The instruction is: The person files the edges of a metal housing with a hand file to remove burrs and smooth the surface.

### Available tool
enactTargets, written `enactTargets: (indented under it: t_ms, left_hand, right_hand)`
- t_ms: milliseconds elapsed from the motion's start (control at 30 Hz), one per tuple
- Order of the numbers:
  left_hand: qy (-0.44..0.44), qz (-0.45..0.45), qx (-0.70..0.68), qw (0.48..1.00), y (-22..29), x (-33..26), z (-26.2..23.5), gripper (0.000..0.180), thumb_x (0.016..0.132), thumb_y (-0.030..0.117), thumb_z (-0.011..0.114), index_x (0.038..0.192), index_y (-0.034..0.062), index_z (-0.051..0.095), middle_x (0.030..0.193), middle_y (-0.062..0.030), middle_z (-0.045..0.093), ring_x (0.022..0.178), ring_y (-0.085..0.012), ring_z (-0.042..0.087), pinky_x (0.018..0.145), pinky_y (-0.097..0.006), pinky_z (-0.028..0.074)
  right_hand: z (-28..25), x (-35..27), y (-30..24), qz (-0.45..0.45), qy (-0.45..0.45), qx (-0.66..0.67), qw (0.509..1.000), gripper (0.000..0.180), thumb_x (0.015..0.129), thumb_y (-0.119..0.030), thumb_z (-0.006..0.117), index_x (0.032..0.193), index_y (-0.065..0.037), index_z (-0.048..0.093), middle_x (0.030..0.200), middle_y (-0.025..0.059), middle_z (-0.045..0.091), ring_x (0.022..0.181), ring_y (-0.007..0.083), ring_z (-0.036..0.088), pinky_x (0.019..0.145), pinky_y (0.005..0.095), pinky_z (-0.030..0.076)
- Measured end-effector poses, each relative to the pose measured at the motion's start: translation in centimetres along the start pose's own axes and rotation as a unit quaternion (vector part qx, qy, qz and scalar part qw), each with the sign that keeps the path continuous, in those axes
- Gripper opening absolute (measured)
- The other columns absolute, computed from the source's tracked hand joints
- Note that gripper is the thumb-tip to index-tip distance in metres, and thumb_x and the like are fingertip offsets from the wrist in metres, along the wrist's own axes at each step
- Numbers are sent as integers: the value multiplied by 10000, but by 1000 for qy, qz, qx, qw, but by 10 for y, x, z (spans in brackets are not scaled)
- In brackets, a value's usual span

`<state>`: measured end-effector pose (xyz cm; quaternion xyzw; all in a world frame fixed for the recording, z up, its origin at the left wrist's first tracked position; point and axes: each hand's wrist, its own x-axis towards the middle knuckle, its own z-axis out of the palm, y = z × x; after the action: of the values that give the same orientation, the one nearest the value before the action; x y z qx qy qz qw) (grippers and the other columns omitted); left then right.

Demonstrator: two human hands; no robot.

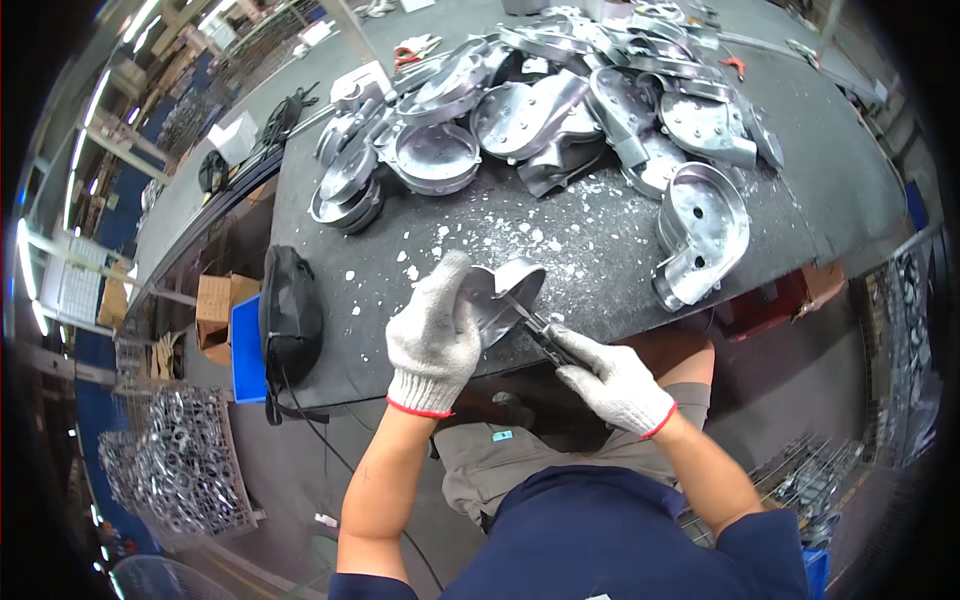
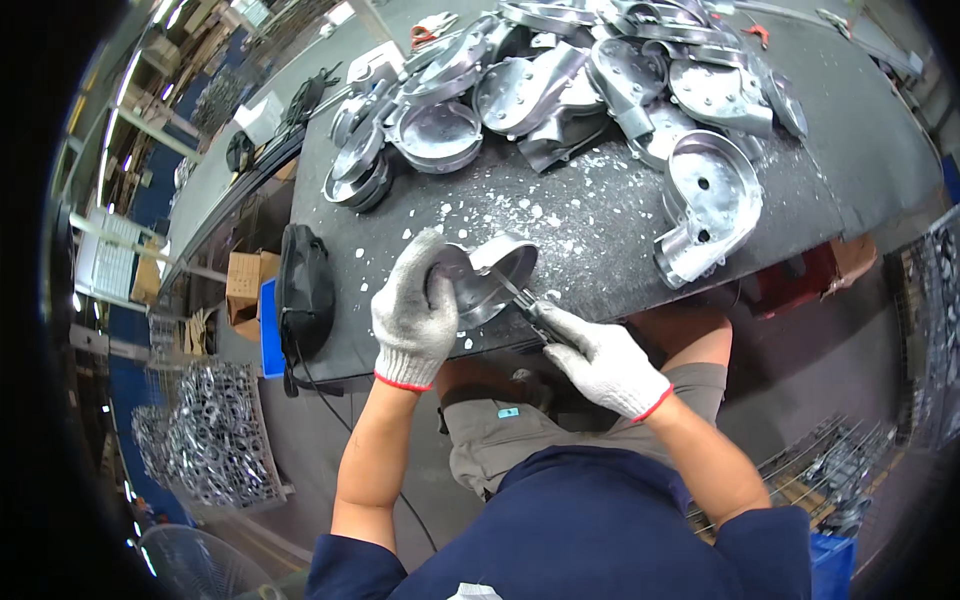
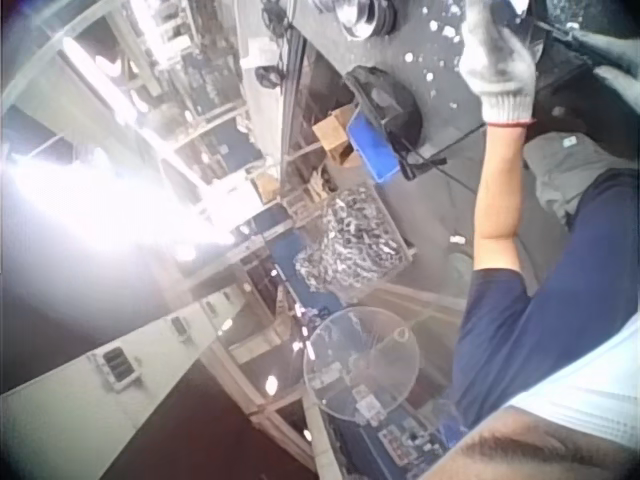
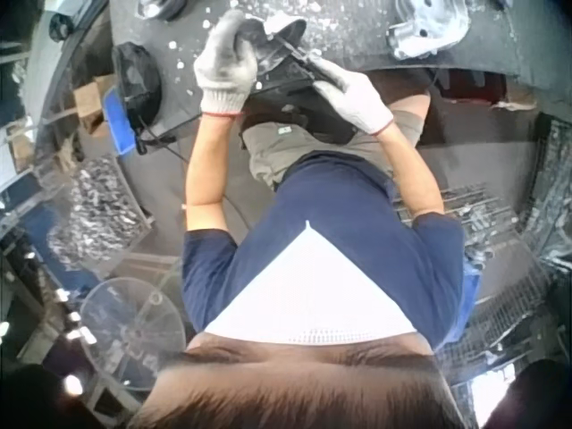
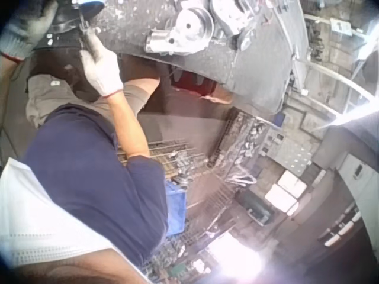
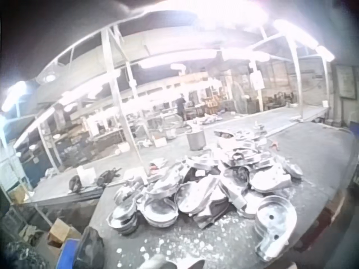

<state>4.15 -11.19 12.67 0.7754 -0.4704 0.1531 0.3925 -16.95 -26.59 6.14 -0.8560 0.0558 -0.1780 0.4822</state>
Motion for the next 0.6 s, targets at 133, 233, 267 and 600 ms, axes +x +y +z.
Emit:
enactTargets:
  t_ms: [133,233,267,600]
  left_hand:
    - [54,38,-11,998,-11,-9,11,377,935,-64,704,1302,19,709,1217,-189,801,1060,-337,820,920,-408,653]
    - [-39,-138,-175,974,-15,-4,-16,314,998,20,723,1305,20,655,1173,-105,777,1049,-157,744,935,-338,613]
    - [-23,-170,-278,945,-29,-1,-20,363,1015,45,724,1363,12,626,1242,-109,764,1133,-164,716,979,-344,600]
    - [-148,-222,-297,917,-4,60,-31,216,1089,128,683,1238,-8,760,1092,-72,787,974,-124,714,877,-303,592]
  right_hand:
    - [13,-7,-22,401,-33,444,801,704,1102,-169,649,1750,-127,377,1043,8,688,554,40,505,472,245,456]
    - [11,-21,-13,293,-60,247,922,867,990,-306,787,1727,-74,395,1190,125,707,891,192,727,781,338,597]
    - [20,-34,8,172,-47,97,979,926,946,-361,826,1715,-57,408,1376,191,727,1080,247,779,946,375,620]
    - [-14,-39,-47,253,-42,54,965,934,844,-259,953,1614,-13,486,1409,256,717,1273,333,742,1081,400,577]
